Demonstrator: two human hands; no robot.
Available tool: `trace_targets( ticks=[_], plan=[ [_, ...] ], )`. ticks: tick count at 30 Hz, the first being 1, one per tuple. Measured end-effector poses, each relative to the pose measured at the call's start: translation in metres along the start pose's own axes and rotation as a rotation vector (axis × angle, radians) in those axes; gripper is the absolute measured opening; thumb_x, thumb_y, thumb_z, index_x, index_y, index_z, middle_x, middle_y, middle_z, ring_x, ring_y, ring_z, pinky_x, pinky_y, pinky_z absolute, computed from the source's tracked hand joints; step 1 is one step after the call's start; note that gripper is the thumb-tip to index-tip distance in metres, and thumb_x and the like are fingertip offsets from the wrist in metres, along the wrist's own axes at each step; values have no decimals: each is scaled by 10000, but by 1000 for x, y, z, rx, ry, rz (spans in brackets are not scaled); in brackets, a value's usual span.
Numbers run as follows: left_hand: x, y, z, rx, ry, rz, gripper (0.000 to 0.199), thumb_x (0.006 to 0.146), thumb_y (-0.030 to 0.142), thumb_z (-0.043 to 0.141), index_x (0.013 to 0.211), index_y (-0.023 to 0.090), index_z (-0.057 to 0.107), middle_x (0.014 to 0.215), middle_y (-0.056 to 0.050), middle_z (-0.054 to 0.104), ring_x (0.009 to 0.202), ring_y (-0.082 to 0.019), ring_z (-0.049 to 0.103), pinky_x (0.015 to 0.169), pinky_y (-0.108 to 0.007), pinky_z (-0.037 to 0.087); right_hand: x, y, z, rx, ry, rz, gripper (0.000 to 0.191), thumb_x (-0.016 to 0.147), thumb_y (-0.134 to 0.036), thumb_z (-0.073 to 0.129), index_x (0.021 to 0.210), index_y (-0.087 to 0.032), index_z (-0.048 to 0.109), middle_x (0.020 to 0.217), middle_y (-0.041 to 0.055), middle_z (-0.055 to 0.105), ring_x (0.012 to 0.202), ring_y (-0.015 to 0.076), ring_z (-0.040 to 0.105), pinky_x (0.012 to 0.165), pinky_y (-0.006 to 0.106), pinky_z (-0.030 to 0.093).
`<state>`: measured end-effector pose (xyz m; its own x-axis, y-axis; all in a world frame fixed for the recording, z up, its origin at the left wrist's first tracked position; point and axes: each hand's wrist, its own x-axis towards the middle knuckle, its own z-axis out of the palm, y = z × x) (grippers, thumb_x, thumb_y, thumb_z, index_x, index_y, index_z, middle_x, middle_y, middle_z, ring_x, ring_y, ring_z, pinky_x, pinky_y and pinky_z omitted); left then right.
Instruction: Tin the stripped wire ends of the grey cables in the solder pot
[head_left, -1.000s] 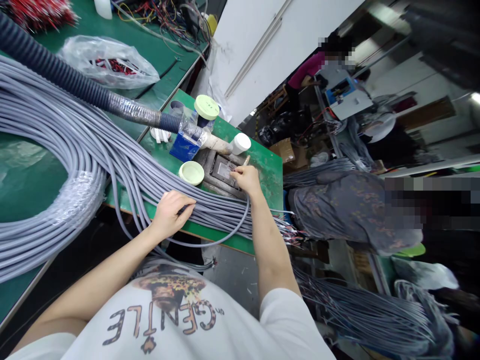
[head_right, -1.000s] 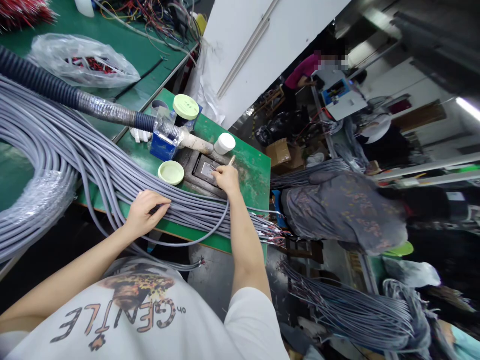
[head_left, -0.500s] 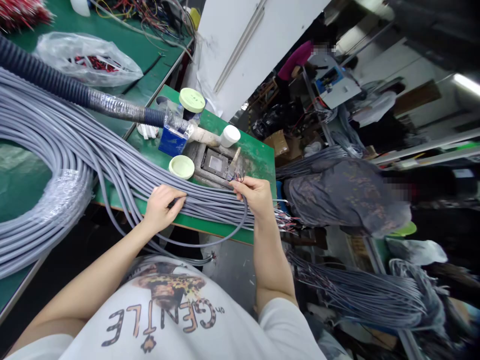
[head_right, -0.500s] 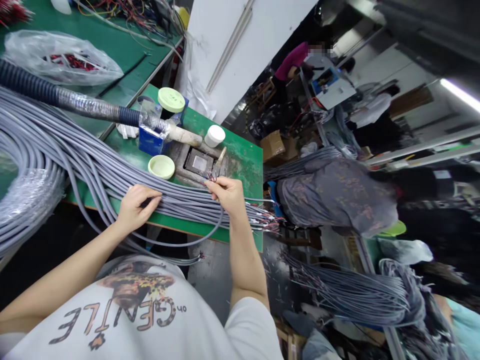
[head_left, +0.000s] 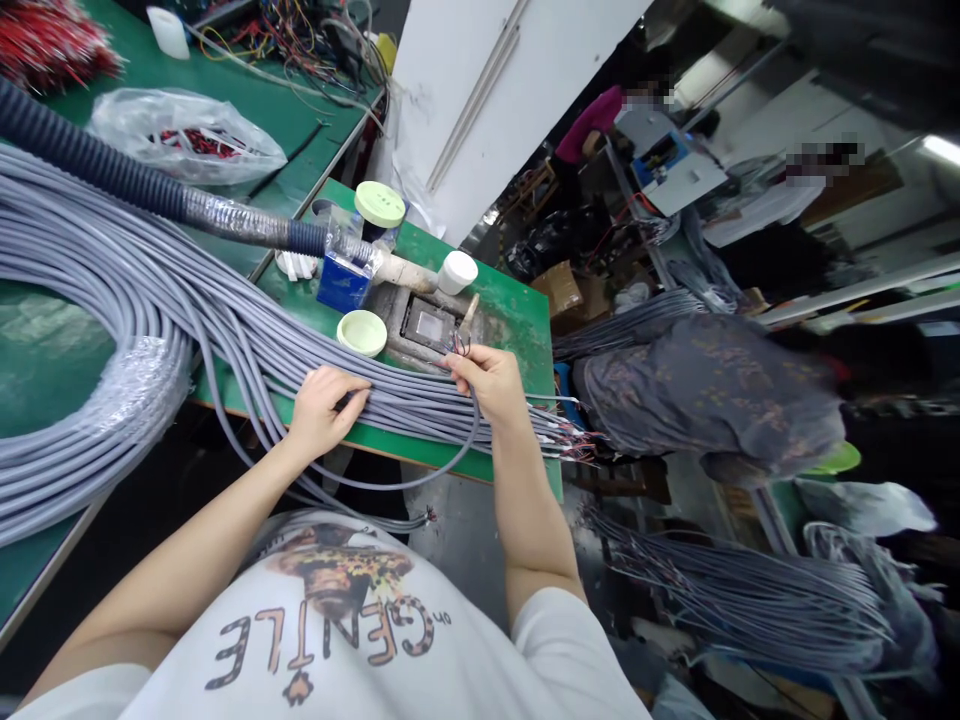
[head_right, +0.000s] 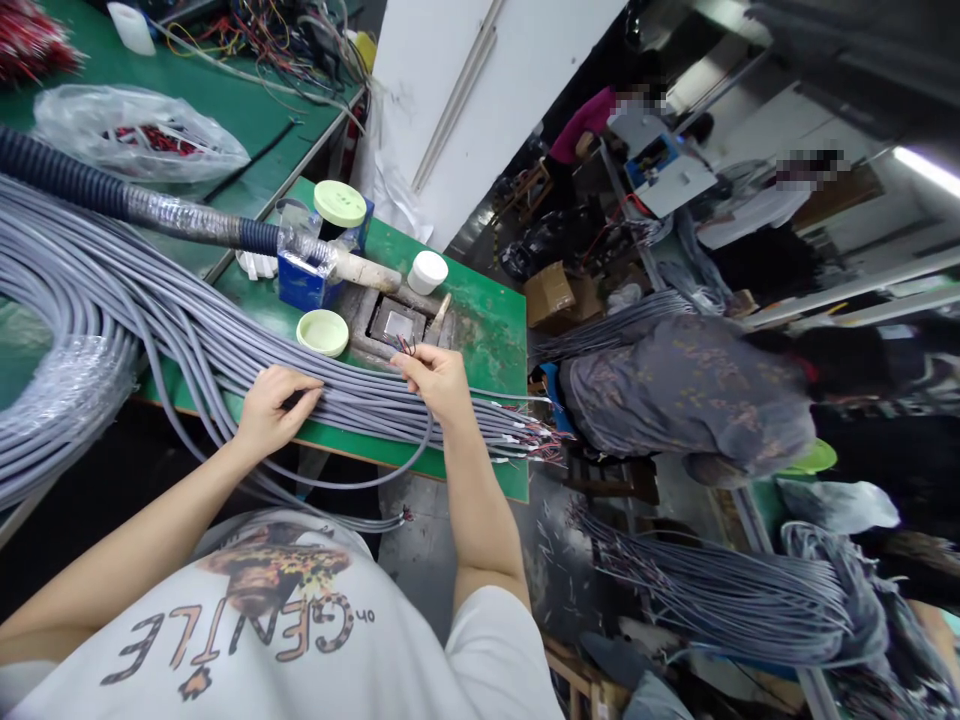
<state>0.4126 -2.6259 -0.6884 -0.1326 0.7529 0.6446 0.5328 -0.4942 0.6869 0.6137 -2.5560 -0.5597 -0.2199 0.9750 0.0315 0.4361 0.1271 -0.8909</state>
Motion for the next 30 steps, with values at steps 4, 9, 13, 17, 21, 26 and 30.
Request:
trace_targets(
  ticks=[4, 9, 13, 17, 21, 26, 30],
  plan=[
    [-1, -2, 1, -11, -1, 11, 113, 875, 242, 560, 866, 201, 666, 801, -37, 714, 753, -183, 603, 719, -345, 418, 3, -3, 11, 60, -50, 26, 302, 680, -459, 696, 665, -160, 655, 508, -27, 535, 383, 58, 410, 370, 193, 280],
    [-1, -2, 0, -12, -4, -1, 119, 878, 247, 556, 863, 199, 665, 798, -37, 713, 746, -181, 599, 710, -344, 409, 2, -7, 25, 33, -23, -22, 289, 697, -432, 687, 614, -175, 583, 488, -48, 496, 382, 54, 391, 394, 196, 303],
    [0, 0, -1, -18, -8, -9, 124, 880, 248, 554, 856, 198, 666, 796, -37, 714, 747, -180, 598, 701, -341, 402, 0, -8, 32, 60, -16, -47, 289, 721, -415, 683, 611, -180, 557, 478, -59, 477, 374, 48, 377, 396, 193, 289],
    [0, 0, 0, -23, 2, -1, 116, 879, 242, 559, 862, 195, 664, 803, -38, 715, 753, -179, 599, 709, -339, 406, 1, -10, 36, 100, -41, -32, 312, 715, -437, 691, 608, -179, 554, 467, -60, 472, 367, 46, 370, 387, 193, 274],
    [0, -1, 0, -21, 17, 19, 105, 877, 229, 562, 866, 192, 660, 802, -38, 711, 743, -175, 593, 700, -336, 402, 3, -12, 38, 122, -66, 14, 356, 685, -503, 692, 615, -180, 559, 454, -63, 457, 353, 44, 350, 373, 196, 257],
    [1, 0, -1, -14, 8, 16, 114, 882, 237, 555, 863, 193, 659, 796, -41, 711, 738, -178, 594, 689, -336, 401, 7, -11, 40, 136, -91, 51, 371, 660, -529, 695, 623, -181, 573, 465, -54, 470, 362, 50, 358, 369, 200, 247],
    [0, 1, -1, -13, 4, 5, 130, 886, 250, 548, 861, 200, 665, 799, -43, 712, 741, -179, 594, 692, -341, 405, 18, -4, 44, 59, -132, 31, 366, 682, -534, 678, 643, -179, 594, 506, -38, 486, 423, 73, 401, 418, 212, 304]
  ],
)
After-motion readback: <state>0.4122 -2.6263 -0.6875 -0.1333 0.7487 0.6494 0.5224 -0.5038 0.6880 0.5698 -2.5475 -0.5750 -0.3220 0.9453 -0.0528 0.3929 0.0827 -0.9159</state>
